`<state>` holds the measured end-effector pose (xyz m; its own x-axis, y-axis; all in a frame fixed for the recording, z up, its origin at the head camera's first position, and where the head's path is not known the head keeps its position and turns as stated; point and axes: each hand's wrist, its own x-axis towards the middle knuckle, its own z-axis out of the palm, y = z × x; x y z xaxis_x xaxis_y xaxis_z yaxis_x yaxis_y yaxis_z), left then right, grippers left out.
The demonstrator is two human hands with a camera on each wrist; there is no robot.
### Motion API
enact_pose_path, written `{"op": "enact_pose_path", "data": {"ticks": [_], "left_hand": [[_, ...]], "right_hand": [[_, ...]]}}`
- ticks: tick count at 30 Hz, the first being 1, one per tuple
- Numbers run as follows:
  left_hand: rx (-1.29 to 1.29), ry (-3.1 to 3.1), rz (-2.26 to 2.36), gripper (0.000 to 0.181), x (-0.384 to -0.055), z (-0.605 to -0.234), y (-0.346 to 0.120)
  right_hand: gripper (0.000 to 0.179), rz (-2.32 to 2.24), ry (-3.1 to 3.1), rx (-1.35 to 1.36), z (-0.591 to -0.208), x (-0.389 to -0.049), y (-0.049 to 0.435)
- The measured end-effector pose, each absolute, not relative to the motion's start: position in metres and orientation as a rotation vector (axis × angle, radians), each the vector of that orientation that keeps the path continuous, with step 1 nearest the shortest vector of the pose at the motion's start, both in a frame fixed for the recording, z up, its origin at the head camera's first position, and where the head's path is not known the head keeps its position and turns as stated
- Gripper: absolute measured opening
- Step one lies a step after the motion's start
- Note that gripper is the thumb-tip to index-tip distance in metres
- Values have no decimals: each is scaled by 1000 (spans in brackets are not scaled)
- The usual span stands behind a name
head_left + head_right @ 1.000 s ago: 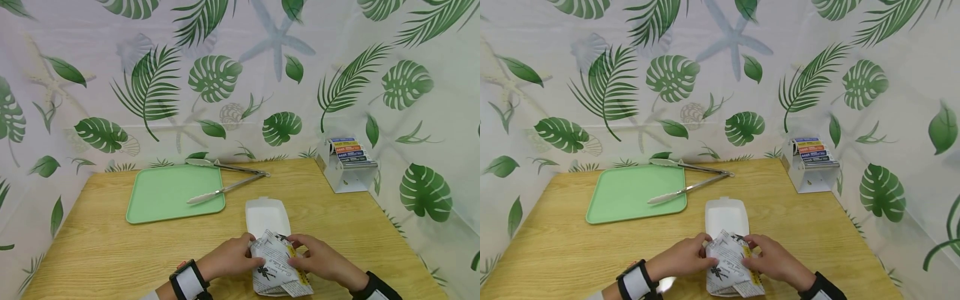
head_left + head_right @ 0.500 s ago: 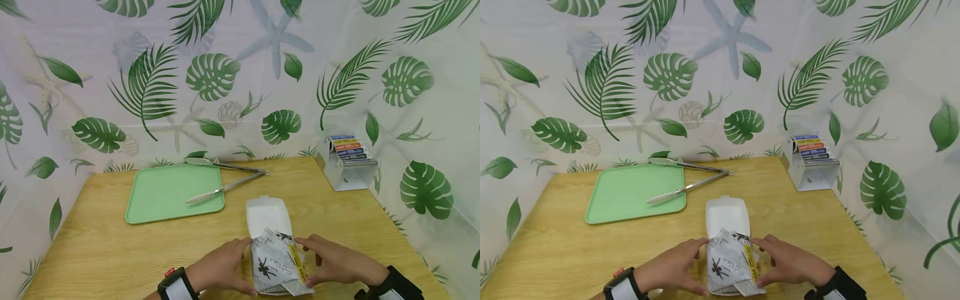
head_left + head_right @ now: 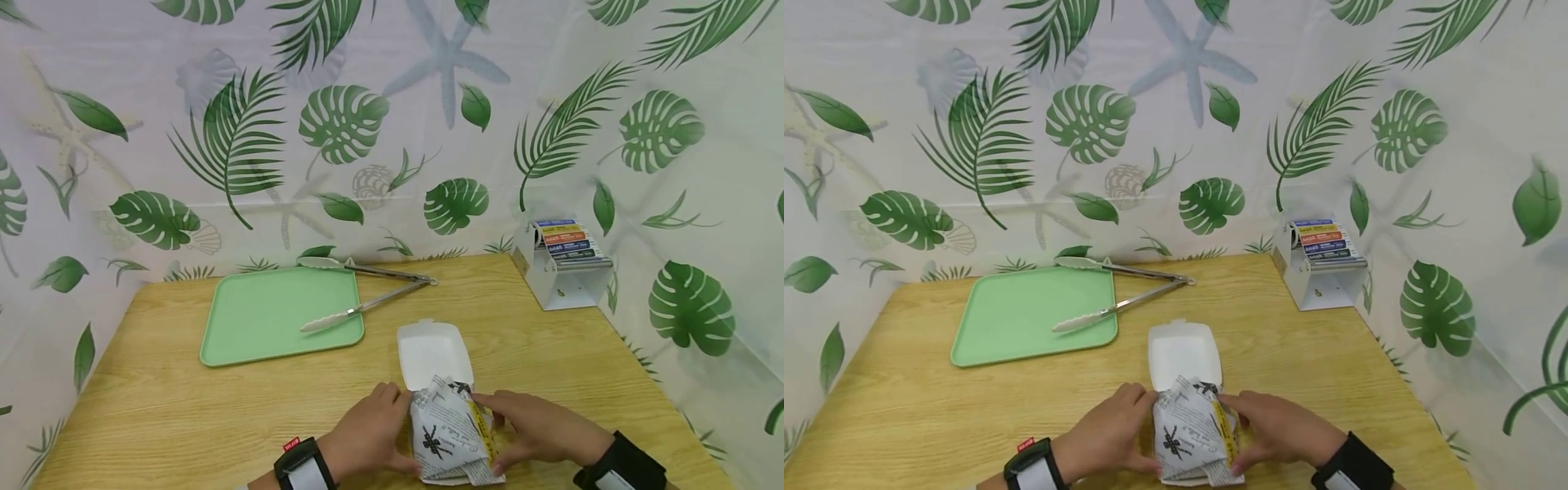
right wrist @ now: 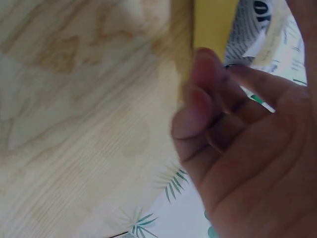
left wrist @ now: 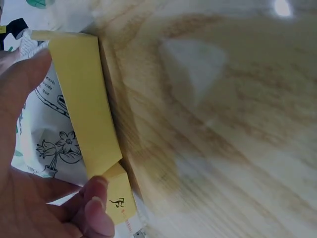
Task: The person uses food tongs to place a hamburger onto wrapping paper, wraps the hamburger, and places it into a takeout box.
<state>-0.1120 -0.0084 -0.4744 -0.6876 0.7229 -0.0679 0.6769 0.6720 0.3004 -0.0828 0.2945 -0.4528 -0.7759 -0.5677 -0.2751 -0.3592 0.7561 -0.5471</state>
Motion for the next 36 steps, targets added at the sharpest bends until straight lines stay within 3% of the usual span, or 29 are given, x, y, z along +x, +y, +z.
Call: {"op": "enact_pose_path", "data": {"ticks": [4, 12, 22, 29, 36], "left_hand": [[1136, 2749, 392, 93, -111, -476, -3], [1126, 2764, 434, 63, -112, -481, 7], [1094, 2739, 404, 53, -120, -485, 9], [1087, 2705, 405, 67, -122, -485, 12], [1061, 2680, 426, 68, -122, -487, 12]], "right_hand": [[94, -551, 2624, -738, -455, -83, 289], [84, -406, 2684, -777, -462, -88, 280], [79, -322, 2672, -769, -467, -97, 276], [72, -242, 2711, -843, -477, -98, 279], [62, -202, 2741, -806, -481, -99, 275]]}}
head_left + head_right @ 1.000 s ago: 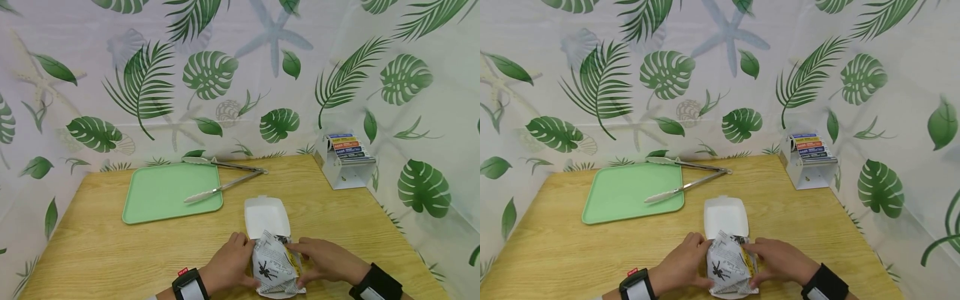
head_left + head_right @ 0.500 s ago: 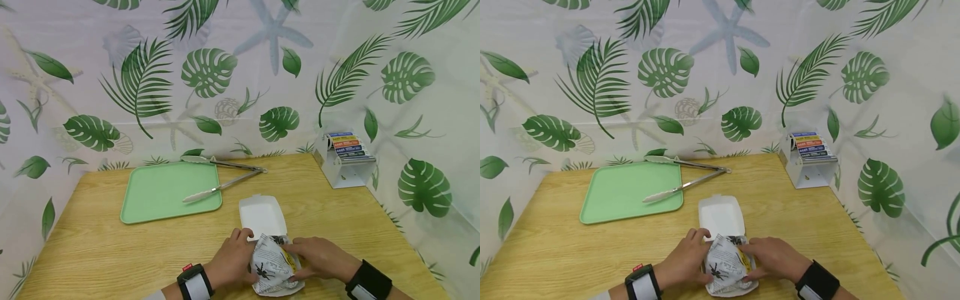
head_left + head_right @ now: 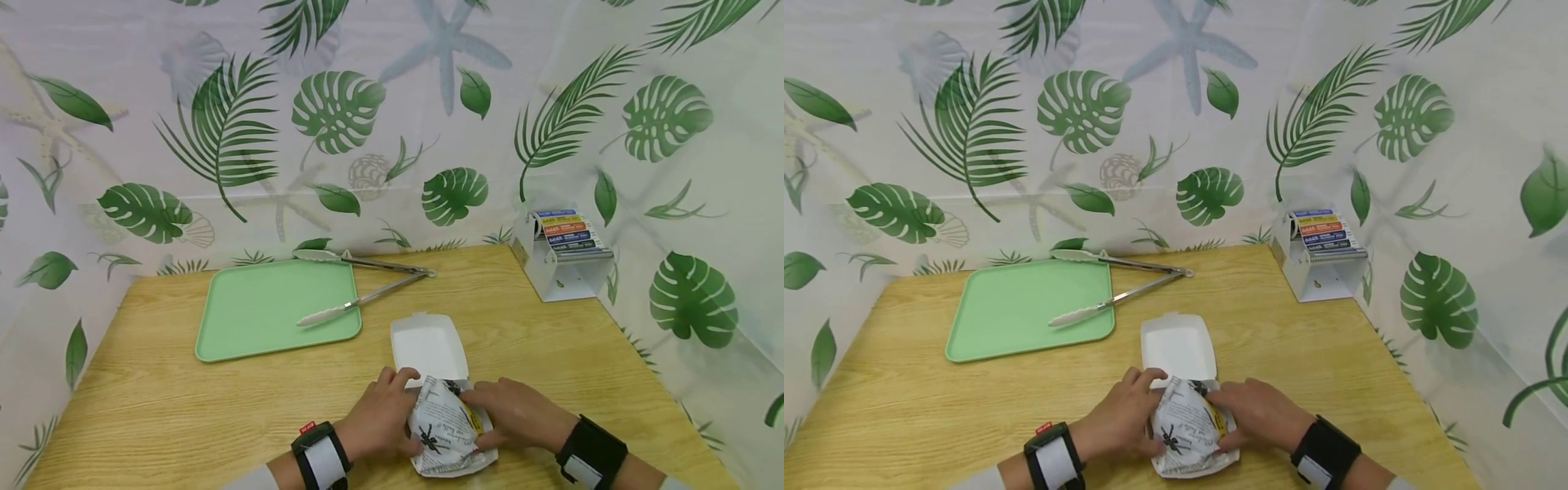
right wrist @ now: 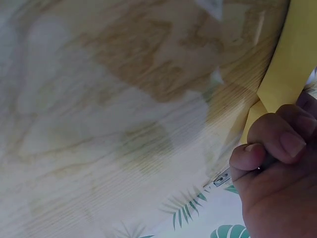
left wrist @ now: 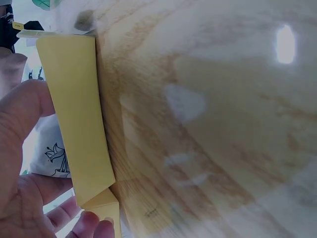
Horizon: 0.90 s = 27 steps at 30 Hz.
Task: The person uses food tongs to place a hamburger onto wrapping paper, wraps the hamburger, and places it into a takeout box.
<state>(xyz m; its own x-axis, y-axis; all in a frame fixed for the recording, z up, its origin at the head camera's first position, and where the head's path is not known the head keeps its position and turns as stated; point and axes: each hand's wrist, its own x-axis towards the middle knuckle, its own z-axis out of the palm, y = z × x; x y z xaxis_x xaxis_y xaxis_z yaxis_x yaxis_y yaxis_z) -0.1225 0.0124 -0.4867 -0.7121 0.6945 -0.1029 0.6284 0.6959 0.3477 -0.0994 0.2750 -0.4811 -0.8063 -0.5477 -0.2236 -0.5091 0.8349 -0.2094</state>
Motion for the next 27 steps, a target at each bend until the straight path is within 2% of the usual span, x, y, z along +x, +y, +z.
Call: {"op": "enact_pose_path", "data": {"ticks": [4, 8, 15, 22, 27], "left_hand": [[1056, 2692, 430, 67, -122, -487, 13], [1059, 2704, 422, 56, -121, -487, 13], [1038, 2691, 445, 64, -122, -487, 14], [1034, 2695, 478, 57, -122, -490, 13], [1029, 2705, 472, 66, -122, -493, 10]], "right_hand": [[62, -193, 2739, -765, -481, -100, 273], [63, -165, 2760, -759, -480, -97, 271], [61, -126, 2843, -849, -482, -95, 271], [62, -151, 2817, -778, -481, -95, 269], [62, -228, 2794, -735, -481, -92, 269]]}}
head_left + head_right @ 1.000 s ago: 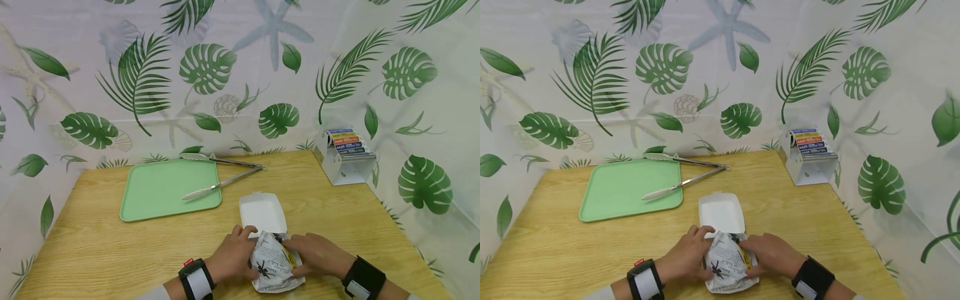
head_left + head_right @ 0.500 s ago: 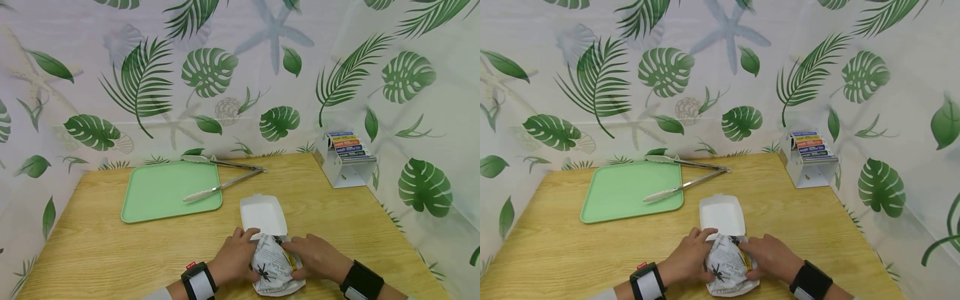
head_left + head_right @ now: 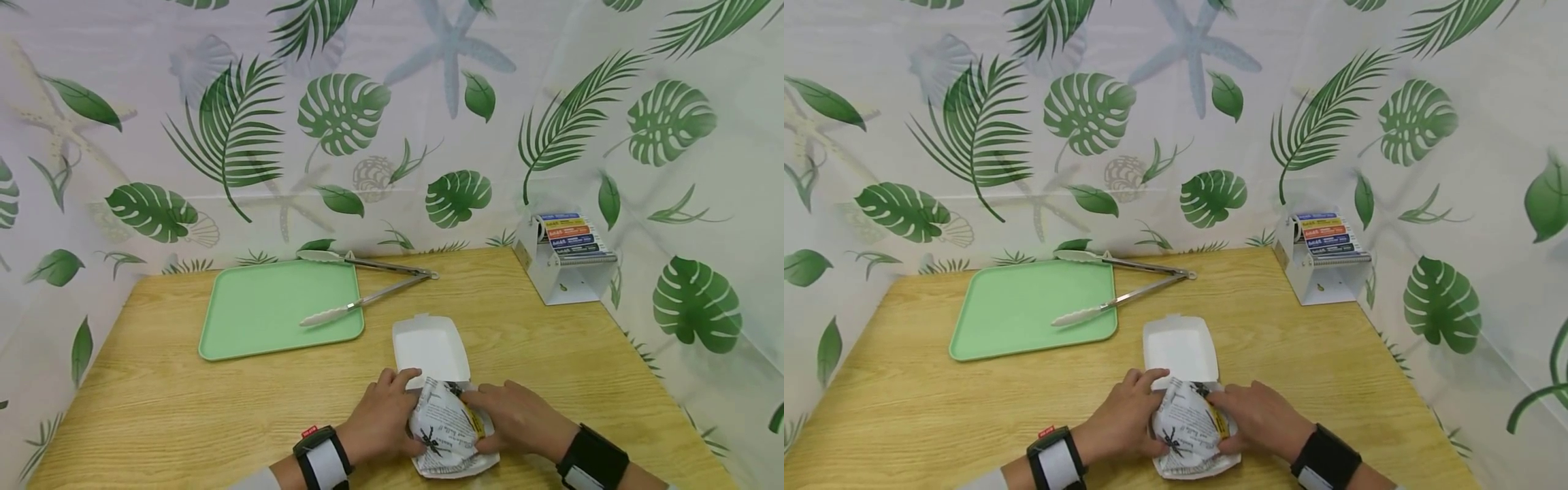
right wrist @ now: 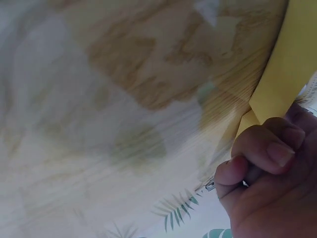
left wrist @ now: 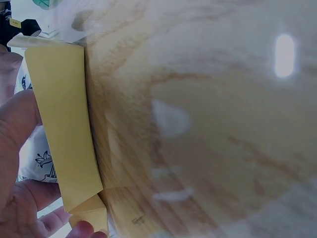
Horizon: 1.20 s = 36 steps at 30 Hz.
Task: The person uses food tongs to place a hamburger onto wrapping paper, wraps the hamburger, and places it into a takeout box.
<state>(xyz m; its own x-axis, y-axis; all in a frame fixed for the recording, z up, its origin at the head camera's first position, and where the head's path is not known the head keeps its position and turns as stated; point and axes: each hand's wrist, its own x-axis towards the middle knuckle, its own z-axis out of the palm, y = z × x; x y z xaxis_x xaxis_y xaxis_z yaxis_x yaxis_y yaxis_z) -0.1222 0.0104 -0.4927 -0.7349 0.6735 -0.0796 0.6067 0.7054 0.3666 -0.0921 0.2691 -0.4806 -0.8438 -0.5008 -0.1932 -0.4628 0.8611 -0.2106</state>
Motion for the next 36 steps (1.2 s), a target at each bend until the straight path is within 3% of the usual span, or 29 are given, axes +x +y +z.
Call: {"op": "enact_pose_path", "data": {"ticks": [12, 21, 25, 30, 36], "left_hand": [[999, 2577, 536, 76, -129, -485, -6], [976, 2531, 812, 57, -146, -477, -25], [827, 2547, 970, 52, -161, -479, -26], [627, 2462, 1093, 63, -176, -489, -19], [587, 2388, 1187, 64, -182, -493, -12]], "right_hand": [[80, -646, 2475, -574, -467, -94, 284], [67, -826, 2551, -644, -445, -121, 300], [68, -912, 2597, -443, -445, -138, 295], [74, -1065, 2492, -125, -458, -152, 284], [72, -1135, 2463, -42, -467, -161, 273]]}}
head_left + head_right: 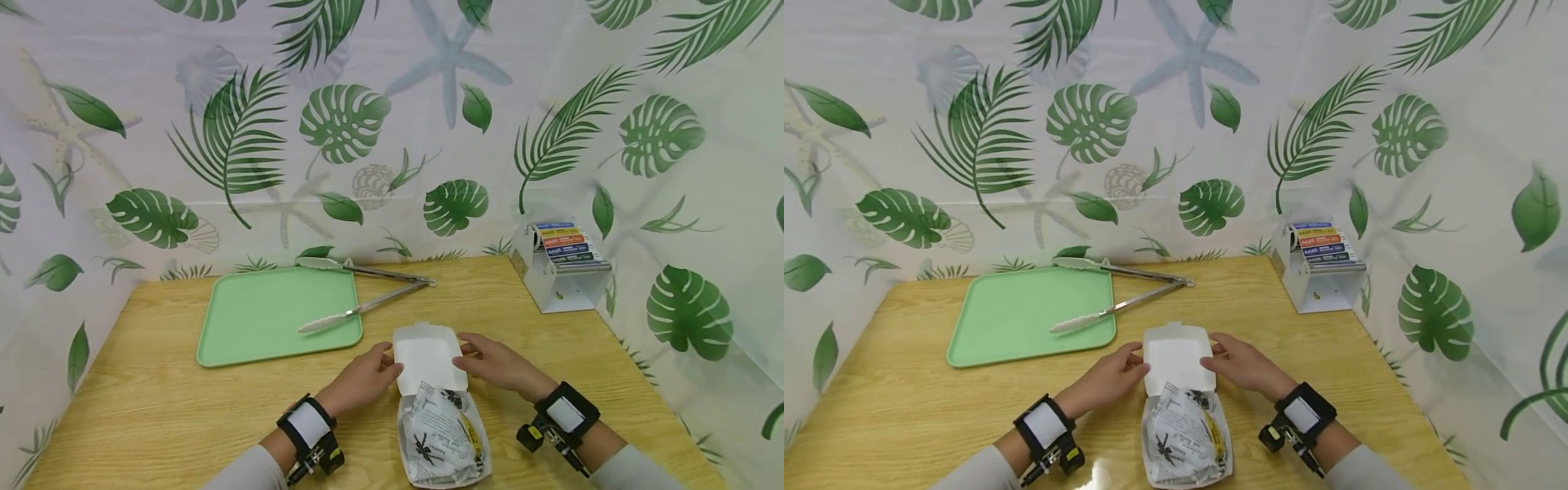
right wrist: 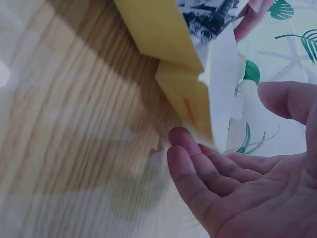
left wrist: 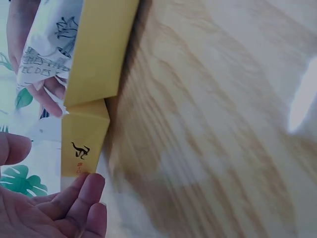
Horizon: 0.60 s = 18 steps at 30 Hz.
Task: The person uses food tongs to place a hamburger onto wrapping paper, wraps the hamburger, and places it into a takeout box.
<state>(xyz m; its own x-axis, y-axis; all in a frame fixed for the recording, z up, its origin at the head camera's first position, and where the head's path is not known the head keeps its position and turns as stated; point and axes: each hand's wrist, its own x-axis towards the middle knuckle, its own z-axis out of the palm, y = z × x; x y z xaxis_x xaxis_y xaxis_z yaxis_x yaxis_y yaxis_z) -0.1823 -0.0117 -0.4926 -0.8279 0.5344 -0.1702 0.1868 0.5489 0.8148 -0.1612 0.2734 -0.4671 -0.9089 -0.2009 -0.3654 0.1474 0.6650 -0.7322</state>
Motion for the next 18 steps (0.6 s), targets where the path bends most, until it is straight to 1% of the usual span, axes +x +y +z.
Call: {"op": "enact_pose_path", "data": {"ticks": [7, 13, 18], "left_hand": [[583, 2401, 1216, 60, -179, -485, -10], [605, 2401, 1267, 59, -169, -471, -16], [680, 2409, 1287, 59, -157, -457, -24]], "right_hand": [[67, -1168, 2539, -63, -462, -158, 268], [65, -1273, 2566, -86, -449, -144, 270], [60, -1391, 2563, -222, -436, -127, 275]]}}
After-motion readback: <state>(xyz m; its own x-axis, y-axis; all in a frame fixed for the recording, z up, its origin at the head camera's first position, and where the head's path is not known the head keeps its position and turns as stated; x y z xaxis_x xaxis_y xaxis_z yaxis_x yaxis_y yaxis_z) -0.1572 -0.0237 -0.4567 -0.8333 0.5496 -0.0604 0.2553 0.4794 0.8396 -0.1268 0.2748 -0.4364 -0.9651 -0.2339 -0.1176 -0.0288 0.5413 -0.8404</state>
